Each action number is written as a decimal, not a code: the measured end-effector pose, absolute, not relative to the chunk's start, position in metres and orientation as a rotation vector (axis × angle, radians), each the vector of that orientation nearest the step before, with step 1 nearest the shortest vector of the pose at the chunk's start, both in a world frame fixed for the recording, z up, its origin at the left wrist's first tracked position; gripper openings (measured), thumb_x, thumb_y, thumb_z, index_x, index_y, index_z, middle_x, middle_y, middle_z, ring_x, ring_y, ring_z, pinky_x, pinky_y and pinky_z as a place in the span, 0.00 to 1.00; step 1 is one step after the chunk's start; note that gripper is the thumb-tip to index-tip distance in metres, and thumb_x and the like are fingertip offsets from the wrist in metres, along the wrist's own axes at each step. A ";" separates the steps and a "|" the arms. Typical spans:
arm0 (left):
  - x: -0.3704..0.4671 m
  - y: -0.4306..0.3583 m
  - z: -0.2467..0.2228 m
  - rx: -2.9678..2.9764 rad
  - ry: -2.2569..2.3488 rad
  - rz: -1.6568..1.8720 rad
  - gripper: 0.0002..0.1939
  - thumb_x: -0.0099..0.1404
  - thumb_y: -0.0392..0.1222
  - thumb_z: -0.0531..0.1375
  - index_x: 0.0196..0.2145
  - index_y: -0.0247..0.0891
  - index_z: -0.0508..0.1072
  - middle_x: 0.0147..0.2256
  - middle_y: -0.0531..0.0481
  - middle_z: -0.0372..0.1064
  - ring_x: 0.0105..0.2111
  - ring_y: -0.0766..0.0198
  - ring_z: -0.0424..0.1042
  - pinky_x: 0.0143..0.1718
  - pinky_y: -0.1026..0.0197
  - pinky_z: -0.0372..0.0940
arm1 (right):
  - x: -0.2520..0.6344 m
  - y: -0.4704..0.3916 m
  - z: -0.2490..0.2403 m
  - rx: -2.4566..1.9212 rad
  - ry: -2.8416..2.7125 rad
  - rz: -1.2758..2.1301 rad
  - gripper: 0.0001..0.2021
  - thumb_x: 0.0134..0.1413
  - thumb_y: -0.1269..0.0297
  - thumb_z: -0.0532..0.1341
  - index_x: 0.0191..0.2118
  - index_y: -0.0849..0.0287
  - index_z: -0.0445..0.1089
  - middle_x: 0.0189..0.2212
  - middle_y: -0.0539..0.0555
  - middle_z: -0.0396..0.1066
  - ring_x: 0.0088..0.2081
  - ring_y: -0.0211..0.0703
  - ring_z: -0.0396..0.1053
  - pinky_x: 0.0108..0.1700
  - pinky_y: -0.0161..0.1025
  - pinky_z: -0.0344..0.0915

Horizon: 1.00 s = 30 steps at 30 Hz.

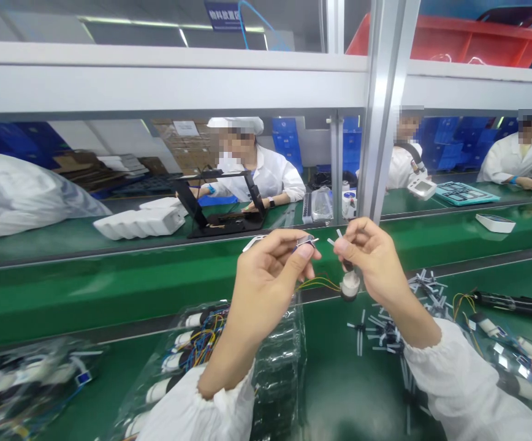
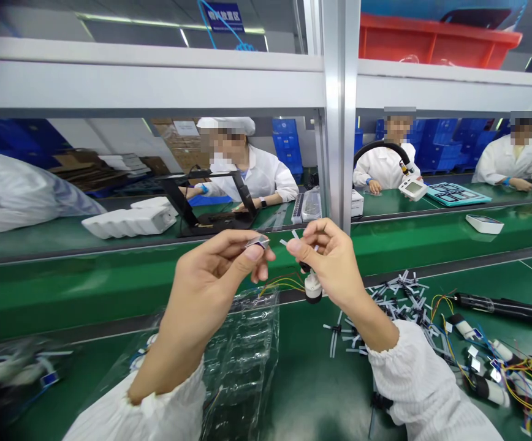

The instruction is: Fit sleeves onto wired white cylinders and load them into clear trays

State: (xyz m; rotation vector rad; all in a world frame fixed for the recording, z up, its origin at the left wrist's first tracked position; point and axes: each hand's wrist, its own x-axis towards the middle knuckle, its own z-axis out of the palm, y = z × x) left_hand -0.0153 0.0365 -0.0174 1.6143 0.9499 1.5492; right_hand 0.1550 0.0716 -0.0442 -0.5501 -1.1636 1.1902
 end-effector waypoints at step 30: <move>-0.013 0.033 -0.017 1.681 0.916 1.468 0.05 0.66 0.40 0.66 0.38 0.35 0.78 0.29 0.51 0.75 0.24 0.68 0.73 0.26 0.68 0.69 | 0.146 0.054 -0.045 -0.602 -1.412 0.803 0.09 0.61 0.56 0.70 0.36 0.55 0.75 0.32 0.51 0.76 0.35 0.41 0.73 0.39 0.38 0.70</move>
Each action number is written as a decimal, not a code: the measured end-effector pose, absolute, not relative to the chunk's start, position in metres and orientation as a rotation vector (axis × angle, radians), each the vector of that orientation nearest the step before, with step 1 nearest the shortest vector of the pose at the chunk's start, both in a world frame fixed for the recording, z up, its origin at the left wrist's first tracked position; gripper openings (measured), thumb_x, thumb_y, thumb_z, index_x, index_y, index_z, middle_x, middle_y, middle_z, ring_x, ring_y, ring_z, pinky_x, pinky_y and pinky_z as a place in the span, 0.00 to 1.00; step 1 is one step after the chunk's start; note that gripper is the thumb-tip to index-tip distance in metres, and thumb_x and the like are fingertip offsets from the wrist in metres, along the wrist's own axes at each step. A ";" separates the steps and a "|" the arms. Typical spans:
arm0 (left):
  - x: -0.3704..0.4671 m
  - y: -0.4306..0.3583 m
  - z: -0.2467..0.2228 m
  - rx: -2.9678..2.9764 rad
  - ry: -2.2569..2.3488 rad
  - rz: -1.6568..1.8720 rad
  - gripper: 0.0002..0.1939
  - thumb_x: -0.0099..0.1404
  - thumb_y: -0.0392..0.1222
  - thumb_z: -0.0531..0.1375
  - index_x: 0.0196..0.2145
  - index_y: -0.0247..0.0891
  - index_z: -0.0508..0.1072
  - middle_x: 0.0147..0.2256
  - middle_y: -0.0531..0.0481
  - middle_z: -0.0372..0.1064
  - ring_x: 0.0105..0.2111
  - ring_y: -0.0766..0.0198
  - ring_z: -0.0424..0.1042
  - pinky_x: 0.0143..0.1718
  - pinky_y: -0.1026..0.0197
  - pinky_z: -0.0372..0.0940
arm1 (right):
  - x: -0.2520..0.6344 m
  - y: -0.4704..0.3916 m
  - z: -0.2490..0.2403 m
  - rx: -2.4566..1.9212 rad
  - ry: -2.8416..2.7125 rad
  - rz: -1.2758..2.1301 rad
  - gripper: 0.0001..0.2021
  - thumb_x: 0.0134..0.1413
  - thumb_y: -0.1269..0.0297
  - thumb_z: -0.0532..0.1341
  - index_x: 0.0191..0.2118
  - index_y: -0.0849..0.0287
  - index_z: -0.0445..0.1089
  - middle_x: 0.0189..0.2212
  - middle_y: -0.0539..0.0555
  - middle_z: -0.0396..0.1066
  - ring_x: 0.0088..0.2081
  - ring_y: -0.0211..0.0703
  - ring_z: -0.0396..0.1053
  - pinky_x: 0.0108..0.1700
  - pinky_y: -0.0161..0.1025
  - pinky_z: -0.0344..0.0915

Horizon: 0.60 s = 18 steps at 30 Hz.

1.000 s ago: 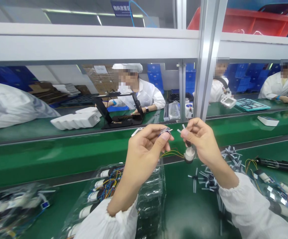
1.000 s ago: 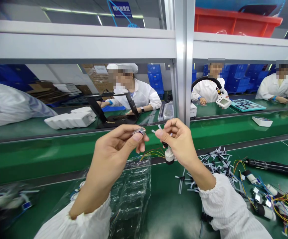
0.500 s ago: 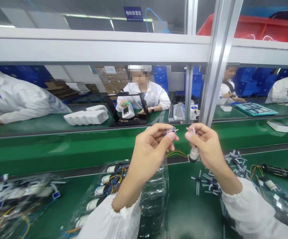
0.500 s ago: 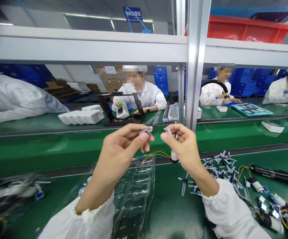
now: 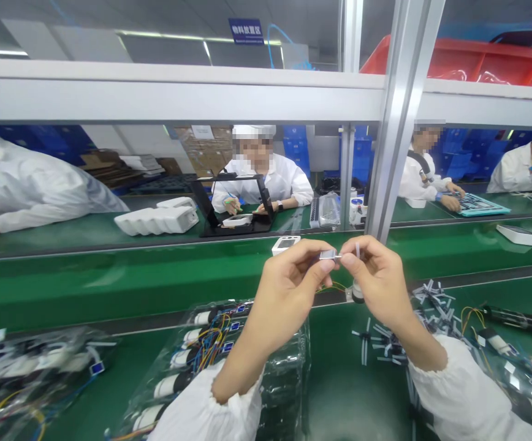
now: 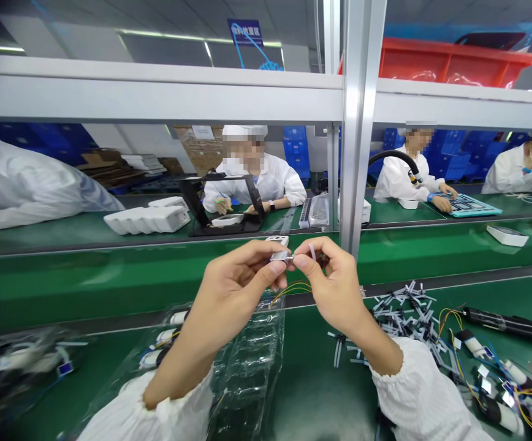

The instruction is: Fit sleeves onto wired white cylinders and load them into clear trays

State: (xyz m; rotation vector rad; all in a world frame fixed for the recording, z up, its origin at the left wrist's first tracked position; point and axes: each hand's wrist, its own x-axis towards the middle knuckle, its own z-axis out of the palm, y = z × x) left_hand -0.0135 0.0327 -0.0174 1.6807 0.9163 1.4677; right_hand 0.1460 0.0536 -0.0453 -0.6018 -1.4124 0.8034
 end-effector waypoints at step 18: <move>-0.012 0.035 -0.019 1.670 0.896 1.460 0.04 0.66 0.38 0.65 0.37 0.34 0.78 0.28 0.52 0.74 0.24 0.69 0.72 0.26 0.69 0.68 | 0.142 0.054 -0.050 -0.510 -1.417 0.806 0.08 0.65 0.61 0.67 0.35 0.58 0.73 0.31 0.50 0.74 0.31 0.35 0.71 0.34 0.33 0.69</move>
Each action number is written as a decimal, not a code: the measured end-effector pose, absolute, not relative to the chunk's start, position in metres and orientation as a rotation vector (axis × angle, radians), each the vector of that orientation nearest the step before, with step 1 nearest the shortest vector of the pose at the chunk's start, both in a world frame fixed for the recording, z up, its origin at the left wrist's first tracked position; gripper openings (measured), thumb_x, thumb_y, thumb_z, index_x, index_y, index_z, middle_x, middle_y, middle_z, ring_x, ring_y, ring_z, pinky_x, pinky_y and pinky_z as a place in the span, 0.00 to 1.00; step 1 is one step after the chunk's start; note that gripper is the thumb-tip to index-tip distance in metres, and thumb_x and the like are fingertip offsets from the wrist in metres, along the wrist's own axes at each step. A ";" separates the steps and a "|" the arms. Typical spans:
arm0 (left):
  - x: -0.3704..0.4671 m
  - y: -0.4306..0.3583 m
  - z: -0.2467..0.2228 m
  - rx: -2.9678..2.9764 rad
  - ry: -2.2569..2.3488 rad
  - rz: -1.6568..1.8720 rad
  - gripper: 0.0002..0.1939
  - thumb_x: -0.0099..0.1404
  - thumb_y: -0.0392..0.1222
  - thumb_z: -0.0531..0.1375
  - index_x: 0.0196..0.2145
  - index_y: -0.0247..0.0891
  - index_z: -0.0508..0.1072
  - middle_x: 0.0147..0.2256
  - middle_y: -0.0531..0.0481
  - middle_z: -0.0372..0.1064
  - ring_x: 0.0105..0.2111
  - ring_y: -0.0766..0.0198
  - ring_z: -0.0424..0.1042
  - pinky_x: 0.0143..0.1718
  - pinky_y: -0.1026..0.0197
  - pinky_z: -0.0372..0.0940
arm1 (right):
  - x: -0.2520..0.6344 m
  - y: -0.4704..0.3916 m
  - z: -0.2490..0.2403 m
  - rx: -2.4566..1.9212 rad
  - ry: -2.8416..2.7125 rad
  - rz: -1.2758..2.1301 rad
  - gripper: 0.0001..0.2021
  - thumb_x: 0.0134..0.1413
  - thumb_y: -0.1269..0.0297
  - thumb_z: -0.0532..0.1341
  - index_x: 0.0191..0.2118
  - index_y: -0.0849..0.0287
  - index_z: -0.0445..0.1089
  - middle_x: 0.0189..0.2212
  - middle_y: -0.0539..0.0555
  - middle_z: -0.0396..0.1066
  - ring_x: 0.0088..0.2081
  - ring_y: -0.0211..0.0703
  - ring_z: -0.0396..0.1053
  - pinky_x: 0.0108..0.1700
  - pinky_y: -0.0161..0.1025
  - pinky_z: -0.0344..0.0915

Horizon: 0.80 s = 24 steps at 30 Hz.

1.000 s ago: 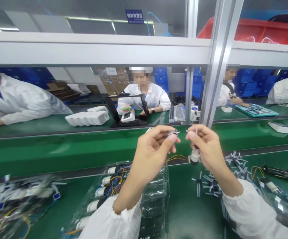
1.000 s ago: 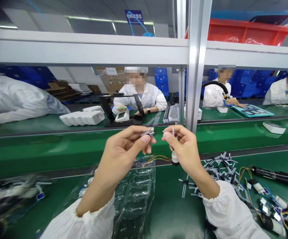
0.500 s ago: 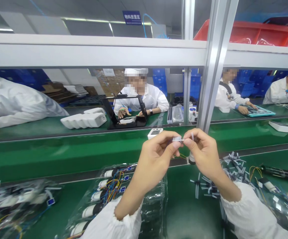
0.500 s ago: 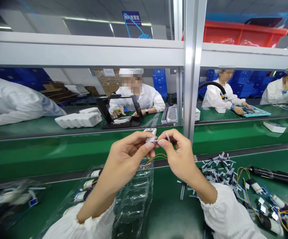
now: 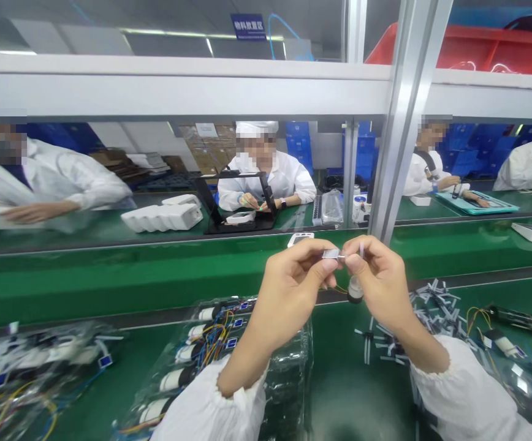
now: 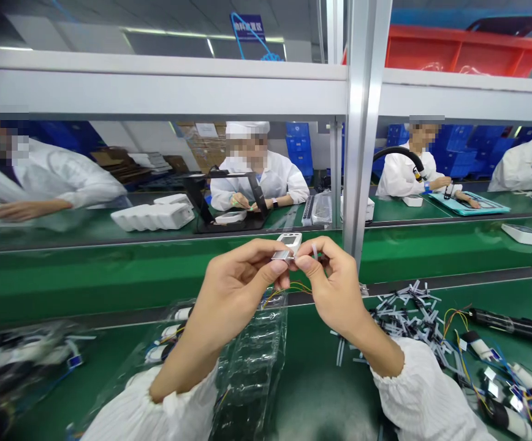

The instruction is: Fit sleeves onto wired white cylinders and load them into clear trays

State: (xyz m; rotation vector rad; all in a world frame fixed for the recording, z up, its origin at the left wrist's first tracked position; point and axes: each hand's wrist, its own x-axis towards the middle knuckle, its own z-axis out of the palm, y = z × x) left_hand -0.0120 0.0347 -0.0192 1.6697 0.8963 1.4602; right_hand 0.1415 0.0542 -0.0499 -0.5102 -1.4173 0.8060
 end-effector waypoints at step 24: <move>-0.014 0.033 -0.036 2.209 1.112 1.616 0.09 0.68 0.27 0.58 0.36 0.38 0.75 0.30 0.56 0.73 0.28 0.70 0.70 0.32 0.65 0.63 | 0.127 0.051 -0.063 -0.611 -1.346 0.495 0.08 0.63 0.71 0.66 0.31 0.58 0.73 0.28 0.48 0.73 0.30 0.36 0.70 0.33 0.33 0.64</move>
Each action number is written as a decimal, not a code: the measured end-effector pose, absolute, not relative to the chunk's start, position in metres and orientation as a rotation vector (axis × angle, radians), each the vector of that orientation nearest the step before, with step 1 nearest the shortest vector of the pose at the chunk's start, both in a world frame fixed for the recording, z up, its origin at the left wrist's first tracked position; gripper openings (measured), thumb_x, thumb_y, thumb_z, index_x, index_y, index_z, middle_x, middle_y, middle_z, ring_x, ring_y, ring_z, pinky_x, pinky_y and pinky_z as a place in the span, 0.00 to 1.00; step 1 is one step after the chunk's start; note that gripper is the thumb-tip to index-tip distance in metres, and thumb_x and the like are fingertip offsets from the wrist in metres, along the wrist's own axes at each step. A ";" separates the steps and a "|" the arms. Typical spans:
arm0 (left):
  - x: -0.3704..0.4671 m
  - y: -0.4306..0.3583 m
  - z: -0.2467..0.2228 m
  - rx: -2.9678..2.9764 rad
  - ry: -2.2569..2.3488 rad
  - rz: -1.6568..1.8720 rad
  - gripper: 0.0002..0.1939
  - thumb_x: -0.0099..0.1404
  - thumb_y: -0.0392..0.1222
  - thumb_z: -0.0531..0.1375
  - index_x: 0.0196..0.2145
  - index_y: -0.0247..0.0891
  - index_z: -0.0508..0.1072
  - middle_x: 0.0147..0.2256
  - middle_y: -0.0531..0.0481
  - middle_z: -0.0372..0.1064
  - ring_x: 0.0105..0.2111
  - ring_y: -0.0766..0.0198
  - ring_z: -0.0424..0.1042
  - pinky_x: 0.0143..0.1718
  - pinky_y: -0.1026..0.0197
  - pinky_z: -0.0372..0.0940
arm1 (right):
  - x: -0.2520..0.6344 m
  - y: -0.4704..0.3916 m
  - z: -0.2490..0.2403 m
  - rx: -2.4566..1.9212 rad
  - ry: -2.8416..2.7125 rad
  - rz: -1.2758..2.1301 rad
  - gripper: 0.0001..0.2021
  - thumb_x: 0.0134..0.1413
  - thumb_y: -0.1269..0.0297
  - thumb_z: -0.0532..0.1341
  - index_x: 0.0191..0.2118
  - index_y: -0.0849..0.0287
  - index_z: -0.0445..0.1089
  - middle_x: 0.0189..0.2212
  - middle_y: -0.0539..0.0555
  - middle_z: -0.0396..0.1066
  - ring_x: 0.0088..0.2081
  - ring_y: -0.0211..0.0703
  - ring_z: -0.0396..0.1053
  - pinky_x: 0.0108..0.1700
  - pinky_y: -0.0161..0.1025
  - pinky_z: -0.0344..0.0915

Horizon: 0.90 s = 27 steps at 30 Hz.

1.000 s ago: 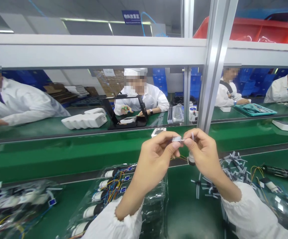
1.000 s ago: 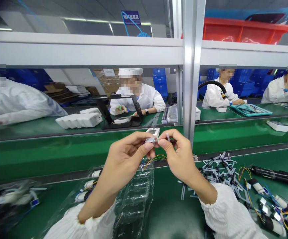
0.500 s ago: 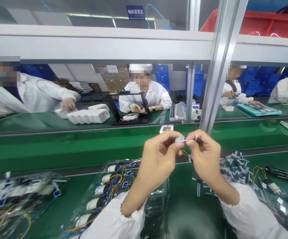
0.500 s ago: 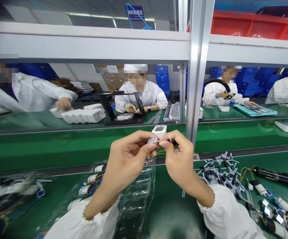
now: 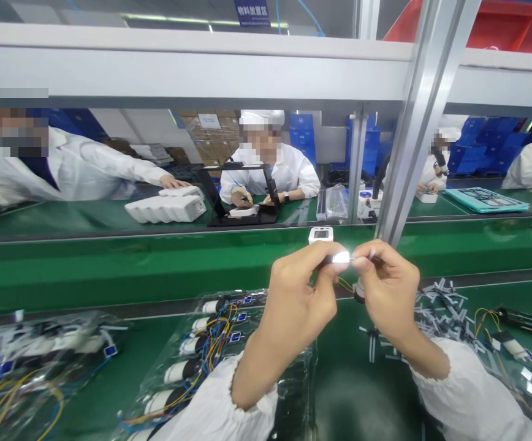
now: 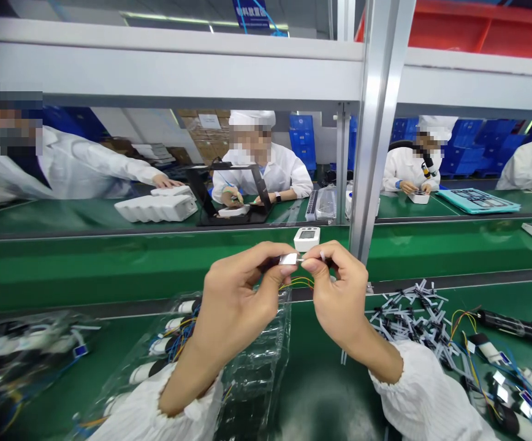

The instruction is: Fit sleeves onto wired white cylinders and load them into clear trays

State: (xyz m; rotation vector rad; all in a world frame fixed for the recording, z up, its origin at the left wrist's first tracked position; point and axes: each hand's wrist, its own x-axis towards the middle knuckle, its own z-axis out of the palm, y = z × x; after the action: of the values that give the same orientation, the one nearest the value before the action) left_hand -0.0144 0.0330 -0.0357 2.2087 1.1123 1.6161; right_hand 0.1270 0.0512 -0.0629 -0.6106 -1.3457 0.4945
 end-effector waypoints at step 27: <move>-0.014 0.050 -0.043 2.364 1.169 1.470 0.09 0.71 0.32 0.58 0.40 0.36 0.78 0.33 0.49 0.77 0.27 0.67 0.69 0.31 0.64 0.63 | 0.174 0.073 -0.032 -0.742 -1.690 1.137 0.20 0.50 0.49 0.75 0.33 0.61 0.73 0.25 0.50 0.74 0.25 0.35 0.68 0.26 0.32 0.67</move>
State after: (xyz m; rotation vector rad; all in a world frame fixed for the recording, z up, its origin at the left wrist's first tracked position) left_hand -0.0136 0.0503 -0.0426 2.3642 1.1692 1.4704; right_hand 0.1738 0.0728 -0.0323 -0.7420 -1.6897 1.1367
